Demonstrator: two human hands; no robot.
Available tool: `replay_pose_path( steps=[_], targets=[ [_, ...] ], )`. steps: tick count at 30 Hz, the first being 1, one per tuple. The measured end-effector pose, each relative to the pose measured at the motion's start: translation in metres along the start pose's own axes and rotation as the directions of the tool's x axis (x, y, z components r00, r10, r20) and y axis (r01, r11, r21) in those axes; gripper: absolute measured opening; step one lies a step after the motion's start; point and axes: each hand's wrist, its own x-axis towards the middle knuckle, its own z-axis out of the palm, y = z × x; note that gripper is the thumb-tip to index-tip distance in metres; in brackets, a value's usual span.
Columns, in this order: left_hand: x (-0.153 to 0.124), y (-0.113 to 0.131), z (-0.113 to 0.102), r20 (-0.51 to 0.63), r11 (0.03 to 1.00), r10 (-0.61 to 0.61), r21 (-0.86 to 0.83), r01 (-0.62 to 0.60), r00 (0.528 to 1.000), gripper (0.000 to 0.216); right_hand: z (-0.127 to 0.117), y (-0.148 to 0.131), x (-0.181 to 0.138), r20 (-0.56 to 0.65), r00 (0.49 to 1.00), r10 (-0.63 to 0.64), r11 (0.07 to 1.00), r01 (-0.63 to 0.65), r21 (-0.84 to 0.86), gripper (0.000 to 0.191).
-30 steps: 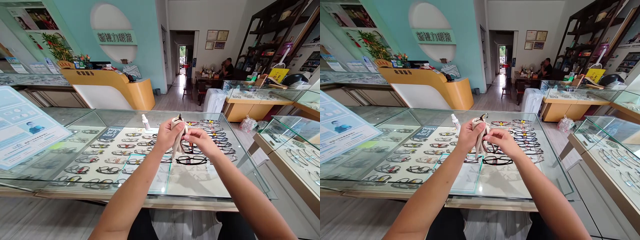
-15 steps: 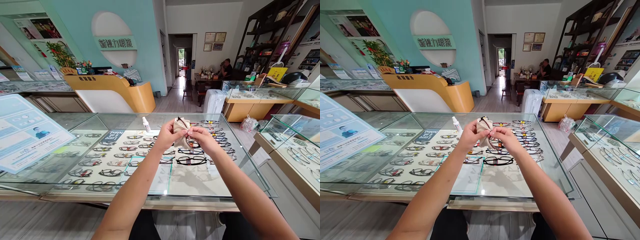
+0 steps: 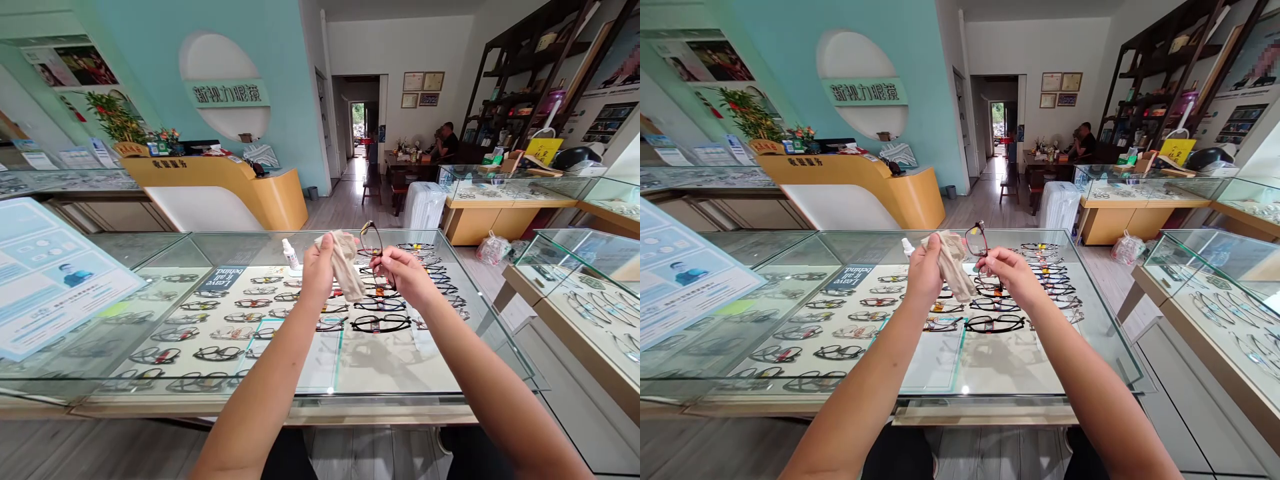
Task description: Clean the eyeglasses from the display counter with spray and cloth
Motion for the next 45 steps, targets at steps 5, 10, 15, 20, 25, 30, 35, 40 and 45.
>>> replay_pose_path(
  steps=[5, 10, 15, 20, 25, 30, 35, 40, 45],
  targets=[
    [0.005, 0.004, -0.008, -0.015, 0.999, 0.054, -0.004, -0.054, 0.998, 0.055, -0.006, -0.022, -0.002, -0.043, 0.999, 0.003, 0.999, -0.002, 0.045, 0.047],
    [-0.010, 0.001, -0.008, 0.045, 0.897, 0.215, 0.386, -0.216, 0.976, 0.075, -0.010, -0.023, -0.002, -0.059, 0.998, -0.030, 0.999, 0.031, 0.009, 0.047],
    [-0.015, 0.001, -0.002, 0.209, 0.657, 0.497, 0.544, -0.522, 0.842, 0.042, -0.017, -0.017, 0.001, -0.025, 0.997, -0.072, 0.996, 0.071, -0.049, 0.038],
    [-0.012, -0.004, -0.003, 0.361, 0.494, 0.550, 0.586, -0.642, 0.753, 0.071, -0.021, -0.018, 0.002, 0.065, 0.994, -0.087, 0.957, 0.101, -0.273, 0.026],
    [-0.011, -0.010, -0.007, 0.485, 0.364, 0.574, 0.570, -0.736, 0.660, 0.068, -0.024, -0.019, 0.003, 0.106, 0.992, -0.067, 0.915, 0.103, -0.390, 0.015],
    [-0.011, -0.009, -0.007, 0.501, 0.271, 0.585, 0.621, -0.736, 0.638, 0.065, -0.026, -0.019, 0.002, 0.119, 0.990, -0.079, 0.855, 0.129, -0.503, 0.019],
    [-0.014, -0.003, 0.000, 0.496, 0.142, 0.697, 0.612, -0.778, 0.517, 0.062, -0.017, -0.028, -0.009, 0.149, 0.892, -0.426, 0.548, 0.385, -0.742, 0.018],
    [0.001, 0.029, 0.013, 0.362, 0.085, 0.840, 0.648, -0.757, 0.404, 0.068, 0.002, -0.059, -0.020, 0.213, 0.614, -0.760, 0.126, 0.461, -0.878, 0.035],
    [0.023, 0.087, 0.045, 0.175, 0.132, 0.928, 0.669, -0.732, 0.328, 0.068, 0.031, -0.112, -0.016, 0.208, 0.447, -0.870, -0.007, 0.411, -0.912, 0.055]
  ],
)
